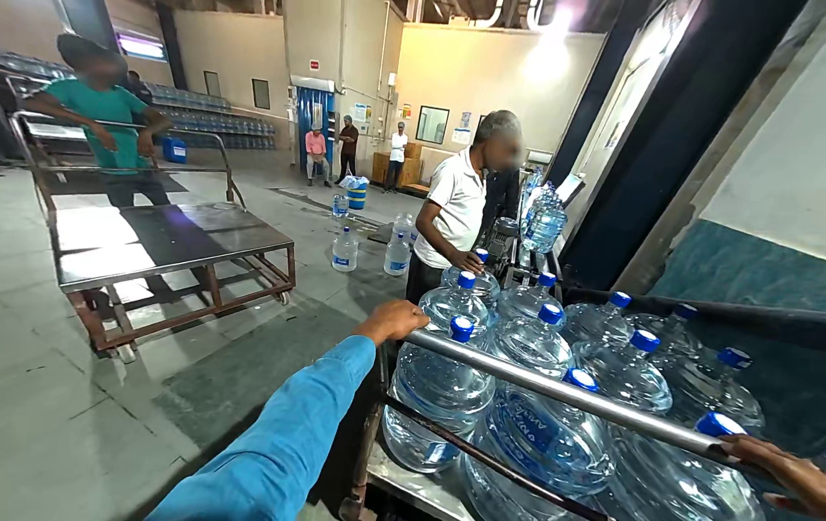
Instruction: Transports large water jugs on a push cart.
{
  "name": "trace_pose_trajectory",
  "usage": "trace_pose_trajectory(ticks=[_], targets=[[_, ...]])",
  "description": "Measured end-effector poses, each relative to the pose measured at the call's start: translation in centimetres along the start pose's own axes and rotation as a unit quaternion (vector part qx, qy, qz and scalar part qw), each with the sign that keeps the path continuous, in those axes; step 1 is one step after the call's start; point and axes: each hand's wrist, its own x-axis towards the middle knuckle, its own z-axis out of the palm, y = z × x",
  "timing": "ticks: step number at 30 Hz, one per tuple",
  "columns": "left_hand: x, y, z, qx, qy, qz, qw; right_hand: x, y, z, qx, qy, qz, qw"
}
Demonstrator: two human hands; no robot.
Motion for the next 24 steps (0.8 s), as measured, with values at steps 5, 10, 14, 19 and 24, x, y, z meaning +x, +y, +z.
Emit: trace_pose_trajectory(ticks=[5, 10, 14, 19, 24], targets=[[0.1, -0.2, 0.1, -0.010, 0.010, -0.009, 1.000, -0.1, 0.4, -0.1, 0.081, 0.011, 0.017, 0.997], [0.3, -0.3, 0.2, -0.011, 0.007, -0.004, 1.000, -0.1, -0.2, 0.1, -0.013, 0.007, -0.006, 1.000], [0.1, -0.4, 0.0, -0.005, 0.008, -0.005, 1.000, 0.4, 0.3, 0.1, 0.049, 0.005, 0.011, 0.999], [0.1, -0.4, -0.2, -0.005, 0.003, -0.006, 1.000, -0.5, -0.3, 0.2, 0.056, -0.007, -0.007, 0.998], [-1.5, 0.0, 1.0, 0.002, 0.109, 0.009, 0.994, -0.3, -1.1, 0.3, -0.013, -0.058, -0.006, 0.998]])
